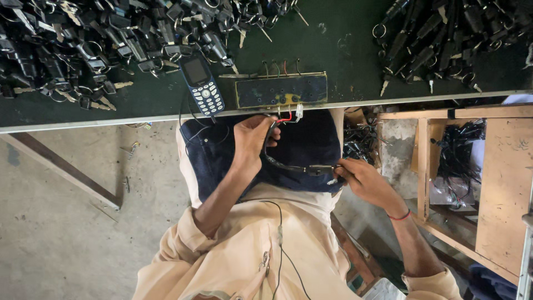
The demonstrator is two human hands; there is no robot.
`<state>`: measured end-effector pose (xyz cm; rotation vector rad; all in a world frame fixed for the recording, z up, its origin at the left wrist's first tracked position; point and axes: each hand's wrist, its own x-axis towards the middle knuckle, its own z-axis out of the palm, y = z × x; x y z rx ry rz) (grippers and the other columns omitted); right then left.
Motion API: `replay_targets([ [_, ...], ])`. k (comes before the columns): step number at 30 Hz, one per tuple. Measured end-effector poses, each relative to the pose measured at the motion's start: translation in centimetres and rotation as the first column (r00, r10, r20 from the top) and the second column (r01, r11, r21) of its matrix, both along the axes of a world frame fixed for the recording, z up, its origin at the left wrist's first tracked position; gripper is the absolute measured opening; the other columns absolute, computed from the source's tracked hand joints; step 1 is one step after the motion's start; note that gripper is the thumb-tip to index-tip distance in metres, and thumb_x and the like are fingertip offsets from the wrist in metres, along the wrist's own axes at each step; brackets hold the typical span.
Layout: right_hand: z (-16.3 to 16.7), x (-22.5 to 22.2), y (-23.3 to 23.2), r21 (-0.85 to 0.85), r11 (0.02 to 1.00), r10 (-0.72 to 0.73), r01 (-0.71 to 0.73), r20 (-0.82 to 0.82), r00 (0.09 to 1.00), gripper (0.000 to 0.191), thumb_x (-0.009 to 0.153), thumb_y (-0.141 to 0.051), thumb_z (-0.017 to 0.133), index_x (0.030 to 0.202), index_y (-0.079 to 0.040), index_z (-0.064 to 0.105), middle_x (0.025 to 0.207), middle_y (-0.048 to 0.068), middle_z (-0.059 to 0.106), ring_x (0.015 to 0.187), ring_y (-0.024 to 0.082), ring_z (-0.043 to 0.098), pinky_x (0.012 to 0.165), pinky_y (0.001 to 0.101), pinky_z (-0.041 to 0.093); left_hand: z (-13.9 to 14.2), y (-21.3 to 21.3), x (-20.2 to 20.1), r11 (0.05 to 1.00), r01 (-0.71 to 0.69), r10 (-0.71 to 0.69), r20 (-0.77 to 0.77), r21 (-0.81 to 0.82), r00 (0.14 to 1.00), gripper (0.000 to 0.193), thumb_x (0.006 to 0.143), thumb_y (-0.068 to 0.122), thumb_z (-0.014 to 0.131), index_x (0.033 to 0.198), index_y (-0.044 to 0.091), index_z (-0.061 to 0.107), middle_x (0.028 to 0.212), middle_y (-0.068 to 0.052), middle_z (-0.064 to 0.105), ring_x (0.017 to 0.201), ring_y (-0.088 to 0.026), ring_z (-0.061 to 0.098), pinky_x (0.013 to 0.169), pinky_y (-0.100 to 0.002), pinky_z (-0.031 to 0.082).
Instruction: The person sits at a workbench covered with piles of black DC power connectors and wires. They strip and twist the ends of a wire, insert the wires into a connector barrel, screw the connector housing together by hand, and place the finished connector on the table, repeating the process with another wire and connector.
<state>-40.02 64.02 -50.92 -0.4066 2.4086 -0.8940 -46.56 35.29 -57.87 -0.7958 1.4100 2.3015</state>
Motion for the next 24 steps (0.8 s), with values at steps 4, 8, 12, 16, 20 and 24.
replay_targets([
  [4,0.8,-0.4,0.1,0.021,1.0,0.001,0.0,-0.031,1.0,0.02,0.101,-0.016,0.051,0.095,-0.002,0.063,0.074,0.01,0.065,0.074,0.03,0.063,0.072,0.0421,0.048,0.7,0.7,0.3,0.999,-0.008,0.007,-0.035,-0.043,0.999,0.012,0.093,0.01,0.07,0.087,0.001,0.074,0.069,-0.005,0.069,0.058,-0.011,0.066,0.05,-0.026,0.053],
  [8,1.3,-0.8,0.0,0.064,0.997,-0.036,0.036,0.006,0.999,0.024,0.101,-0.017,0.052,0.086,-0.002,0.061,0.072,0.011,0.064,0.072,0.03,0.062,0.069,0.0425,0.047,1.6,0.3,0.0,0.993,0.081,-0.093,-0.161,-0.08,0.983,0.014,0.094,0.011,0.069,0.087,0.001,0.074,0.07,-0.002,0.069,0.06,-0.008,0.066,0.051,-0.024,0.052],
  [12,1.1,-1.9,0.0,0.072,0.997,-0.042,0.041,0.012,0.999,0.022,0.1,-0.016,0.053,0.086,-0.002,0.061,0.072,0.012,0.063,0.073,0.032,0.062,0.069,0.0435,0.047,1.5,-0.8,-1.6,0.992,0.097,-0.11,-0.172,-0.081,0.979,0.013,0.093,0.01,0.069,0.085,0.0,0.074,0.069,-0.002,0.069,0.059,-0.008,0.064,0.051,-0.024,0.052],
  [16,0.6,-3.4,0.5,0.095,0.995,-0.031,0.03,0.016,0.999,0.024,0.1,-0.019,0.053,0.086,-0.002,0.061,0.073,0.013,0.064,0.075,0.034,0.063,0.07,0.0448,0.047,1.4,-1.1,-3.0,0.992,0.079,-0.094,-0.156,-0.101,0.983,0.016,0.094,0.008,0.069,0.082,-0.002,0.073,0.068,-0.003,0.069,0.057,-0.009,0.063,0.051,-0.024,0.051],
  [20,0.8,-4.3,1.3,0.054,0.998,-0.005,0.01,-0.084,0.996,0.024,0.099,-0.023,0.055,0.092,-0.001,0.063,0.081,0.017,0.066,0.082,0.039,0.062,0.072,0.0467,0.048,2.3,-1.2,-4.0,0.992,0.005,-0.034,-0.236,-0.124,0.971,0.016,0.093,0.009,0.07,0.083,-0.002,0.074,0.069,-0.003,0.067,0.057,-0.007,0.059,0.051,-0.024,0.048],
  [24,1.6,-4.8,2.6,0.085,0.996,-0.021,0.027,-0.075,0.997,0.024,0.098,-0.024,0.056,0.096,-0.003,0.067,0.085,0.017,0.069,0.085,0.04,0.063,0.075,0.0473,0.049,3.7,-1.0,-5.1,0.976,0.072,-0.115,-0.201,-0.207,0.973,0.018,0.092,0.013,0.069,0.081,0.0,0.075,0.067,-0.003,0.067,0.058,-0.007,0.062,0.052,-0.023,0.051],
])
